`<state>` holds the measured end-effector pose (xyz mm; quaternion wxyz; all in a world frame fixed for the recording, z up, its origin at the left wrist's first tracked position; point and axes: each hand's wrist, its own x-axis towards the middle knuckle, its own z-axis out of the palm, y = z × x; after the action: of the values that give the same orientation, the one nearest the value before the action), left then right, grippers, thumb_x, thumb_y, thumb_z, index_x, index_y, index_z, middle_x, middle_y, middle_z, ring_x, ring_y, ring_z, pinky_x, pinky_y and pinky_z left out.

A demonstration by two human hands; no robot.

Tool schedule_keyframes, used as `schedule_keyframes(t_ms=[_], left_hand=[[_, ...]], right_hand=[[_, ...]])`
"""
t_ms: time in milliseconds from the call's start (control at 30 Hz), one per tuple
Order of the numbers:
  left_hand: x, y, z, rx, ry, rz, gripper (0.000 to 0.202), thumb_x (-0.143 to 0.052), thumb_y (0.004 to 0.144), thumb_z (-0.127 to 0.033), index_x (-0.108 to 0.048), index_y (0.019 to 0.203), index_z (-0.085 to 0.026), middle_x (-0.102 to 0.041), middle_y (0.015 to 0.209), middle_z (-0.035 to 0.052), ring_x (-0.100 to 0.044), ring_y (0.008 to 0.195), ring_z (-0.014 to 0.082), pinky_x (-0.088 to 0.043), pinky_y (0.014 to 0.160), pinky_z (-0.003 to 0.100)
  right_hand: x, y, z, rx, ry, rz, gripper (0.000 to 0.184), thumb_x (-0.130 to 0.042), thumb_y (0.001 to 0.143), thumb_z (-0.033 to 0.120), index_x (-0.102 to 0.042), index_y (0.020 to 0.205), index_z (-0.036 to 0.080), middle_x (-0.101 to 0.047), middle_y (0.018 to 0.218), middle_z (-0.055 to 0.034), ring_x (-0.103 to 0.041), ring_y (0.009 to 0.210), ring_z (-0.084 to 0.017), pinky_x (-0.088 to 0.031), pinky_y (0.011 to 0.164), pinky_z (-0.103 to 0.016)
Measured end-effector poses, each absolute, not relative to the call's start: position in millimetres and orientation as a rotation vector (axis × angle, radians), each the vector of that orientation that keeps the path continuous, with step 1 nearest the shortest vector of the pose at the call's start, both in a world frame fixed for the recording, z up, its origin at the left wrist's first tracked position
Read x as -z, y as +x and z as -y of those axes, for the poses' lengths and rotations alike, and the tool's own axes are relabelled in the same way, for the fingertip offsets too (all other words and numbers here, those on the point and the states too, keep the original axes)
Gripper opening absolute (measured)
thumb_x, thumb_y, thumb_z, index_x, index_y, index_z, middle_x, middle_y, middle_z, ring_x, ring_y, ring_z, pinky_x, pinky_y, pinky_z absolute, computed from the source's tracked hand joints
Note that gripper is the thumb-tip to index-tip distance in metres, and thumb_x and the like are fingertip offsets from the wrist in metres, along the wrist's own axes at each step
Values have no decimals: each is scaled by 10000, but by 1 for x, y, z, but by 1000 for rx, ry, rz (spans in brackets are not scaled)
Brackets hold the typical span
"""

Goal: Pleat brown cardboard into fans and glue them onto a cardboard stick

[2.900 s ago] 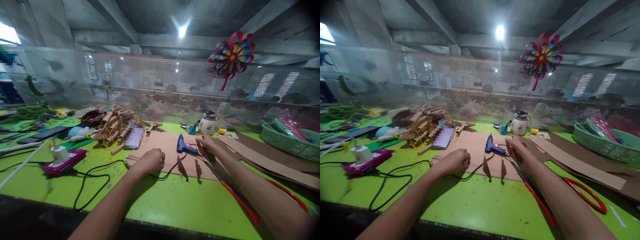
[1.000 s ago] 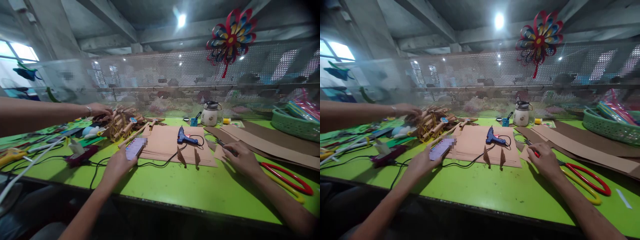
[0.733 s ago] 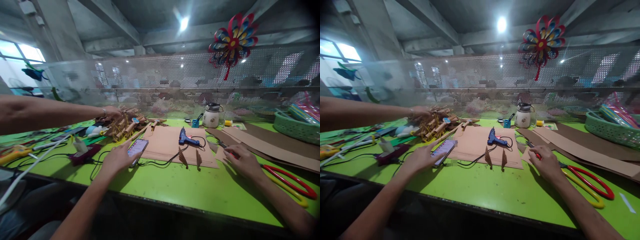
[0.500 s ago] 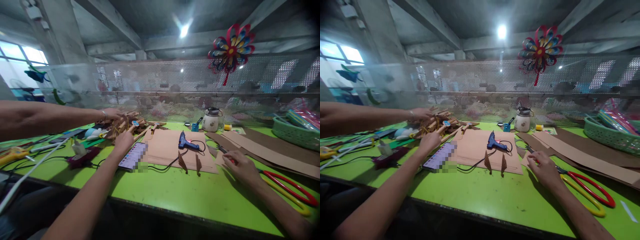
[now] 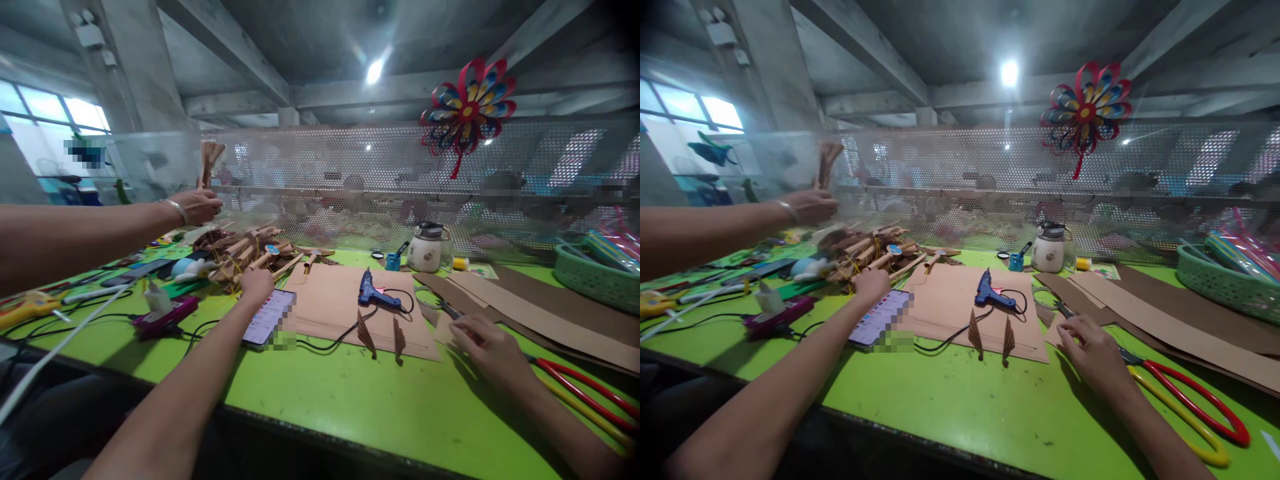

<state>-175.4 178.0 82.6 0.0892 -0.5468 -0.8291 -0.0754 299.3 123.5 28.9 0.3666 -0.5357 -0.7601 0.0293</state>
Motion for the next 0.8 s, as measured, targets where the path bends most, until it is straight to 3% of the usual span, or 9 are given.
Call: schedule_keyframes(t_ms=[333, 567, 800], left_hand=[[-123, -124, -153, 430, -1538, 2291, 348, -392, 871, -284, -602, 1085, -107, -674, 920, 205, -647, 847, 325, -476, 712, 396], [-139, -114, -136, 600, -1538, 2195, 329, -352, 905, -286, -606, 1062, -148, -681, 926, 154, -644, 862, 289, -466, 719, 346], [-193, -70, -116, 1250, -1729, 1713, 275, -453, 876, -274, -625, 1073, -189, -675, 847, 74, -615, 784, 208, -448, 692, 300]], right_hand=[[-32, 303, -121, -66, -1395, 1931, 317, -473, 833, 416, -681, 829, 177, -666, 921, -112, -624, 715, -227, -524, 619, -353], [-33, 302, -121, -76, -1359, 1925, 319, -474, 825, 422, -690, 824, 186, -679, 913, -119, -629, 656, -229, -522, 559, -362], [-35, 301, -121, -91, -1368, 1930, 323, -473, 817, 423, -694, 795, 188, -683, 885, -113, -633, 664, -228, -521, 569, -356]])
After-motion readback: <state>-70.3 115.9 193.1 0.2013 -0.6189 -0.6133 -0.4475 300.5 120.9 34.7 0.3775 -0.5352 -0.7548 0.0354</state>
